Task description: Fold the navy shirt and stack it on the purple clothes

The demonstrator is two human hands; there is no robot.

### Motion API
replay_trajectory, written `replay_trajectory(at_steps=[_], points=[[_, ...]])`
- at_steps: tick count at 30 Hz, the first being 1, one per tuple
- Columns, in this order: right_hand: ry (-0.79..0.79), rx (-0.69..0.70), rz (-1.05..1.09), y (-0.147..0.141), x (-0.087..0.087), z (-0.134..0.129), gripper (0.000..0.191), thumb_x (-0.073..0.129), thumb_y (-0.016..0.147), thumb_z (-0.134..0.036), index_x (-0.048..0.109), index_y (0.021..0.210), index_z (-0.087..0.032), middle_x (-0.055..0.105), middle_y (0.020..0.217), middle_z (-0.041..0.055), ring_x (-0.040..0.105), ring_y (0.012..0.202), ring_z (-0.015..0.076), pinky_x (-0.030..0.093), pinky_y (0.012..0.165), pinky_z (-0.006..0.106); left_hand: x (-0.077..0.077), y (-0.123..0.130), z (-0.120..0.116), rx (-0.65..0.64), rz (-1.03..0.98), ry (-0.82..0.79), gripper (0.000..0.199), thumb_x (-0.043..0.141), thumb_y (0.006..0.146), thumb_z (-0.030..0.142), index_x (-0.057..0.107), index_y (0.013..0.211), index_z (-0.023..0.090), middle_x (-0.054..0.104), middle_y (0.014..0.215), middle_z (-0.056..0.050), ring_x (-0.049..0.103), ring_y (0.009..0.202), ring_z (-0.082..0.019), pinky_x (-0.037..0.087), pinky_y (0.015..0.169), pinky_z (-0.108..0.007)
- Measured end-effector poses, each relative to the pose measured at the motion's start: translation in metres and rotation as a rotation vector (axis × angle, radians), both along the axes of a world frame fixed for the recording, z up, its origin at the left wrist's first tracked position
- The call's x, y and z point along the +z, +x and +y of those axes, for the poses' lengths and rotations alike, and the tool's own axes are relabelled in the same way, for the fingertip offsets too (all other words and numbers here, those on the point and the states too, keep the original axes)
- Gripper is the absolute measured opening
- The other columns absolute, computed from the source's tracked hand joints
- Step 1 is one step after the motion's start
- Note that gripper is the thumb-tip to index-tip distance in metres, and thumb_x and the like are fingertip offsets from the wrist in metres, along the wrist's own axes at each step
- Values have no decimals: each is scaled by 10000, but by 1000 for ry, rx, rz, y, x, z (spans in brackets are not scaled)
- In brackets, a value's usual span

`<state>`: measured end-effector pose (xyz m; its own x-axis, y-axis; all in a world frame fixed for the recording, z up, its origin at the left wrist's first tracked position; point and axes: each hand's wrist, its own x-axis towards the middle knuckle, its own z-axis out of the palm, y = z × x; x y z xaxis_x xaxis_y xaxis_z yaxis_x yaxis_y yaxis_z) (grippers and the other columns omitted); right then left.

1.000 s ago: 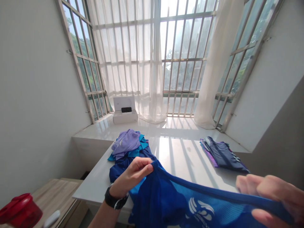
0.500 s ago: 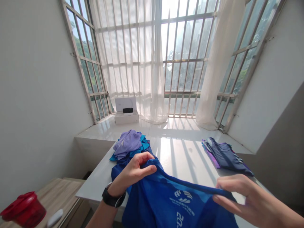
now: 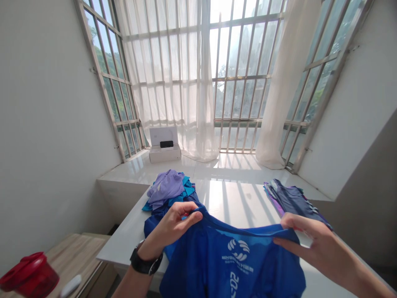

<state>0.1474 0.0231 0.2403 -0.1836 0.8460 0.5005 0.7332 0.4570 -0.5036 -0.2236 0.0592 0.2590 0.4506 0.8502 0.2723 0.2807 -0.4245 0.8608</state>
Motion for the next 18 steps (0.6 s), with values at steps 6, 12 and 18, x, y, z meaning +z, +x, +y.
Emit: replay_trajectory(at_steps=[6, 12, 18], points=[[-299, 56, 115, -12, -15, 4, 373, 740, 792, -553, 750, 1015, -255, 697, 783, 20, 649, 736, 203, 560, 728, 312, -3, -4, 1, -10, -44, -9, 519, 532, 965, 557, 319, 643, 211, 207, 646, 65, 180, 592, -102, 159, 525, -266], [-464, 51, 472, -13, -36, 23, 507, 709, 730, -716, 751, 796, -214, 721, 809, 71, 684, 808, 260, 594, 746, 360, -13, -3, 24, 184, -181, -25, 474, 601, 911, 574, 472, 667, 189, 302, 654, 60, 242, 616, -104, 208, 539, -238], [-387, -42, 688, -17, -31, 41, 507, 659, 799, -701, 724, 940, -218, 719, 753, 36, 660, 711, 212, 566, 641, 304, -38, -2, 49, 215, -174, -147, 451, 688, 821, 598, 675, 785, 148, 559, 699, 19, 441, 653, -127, 327, 582, -225]])
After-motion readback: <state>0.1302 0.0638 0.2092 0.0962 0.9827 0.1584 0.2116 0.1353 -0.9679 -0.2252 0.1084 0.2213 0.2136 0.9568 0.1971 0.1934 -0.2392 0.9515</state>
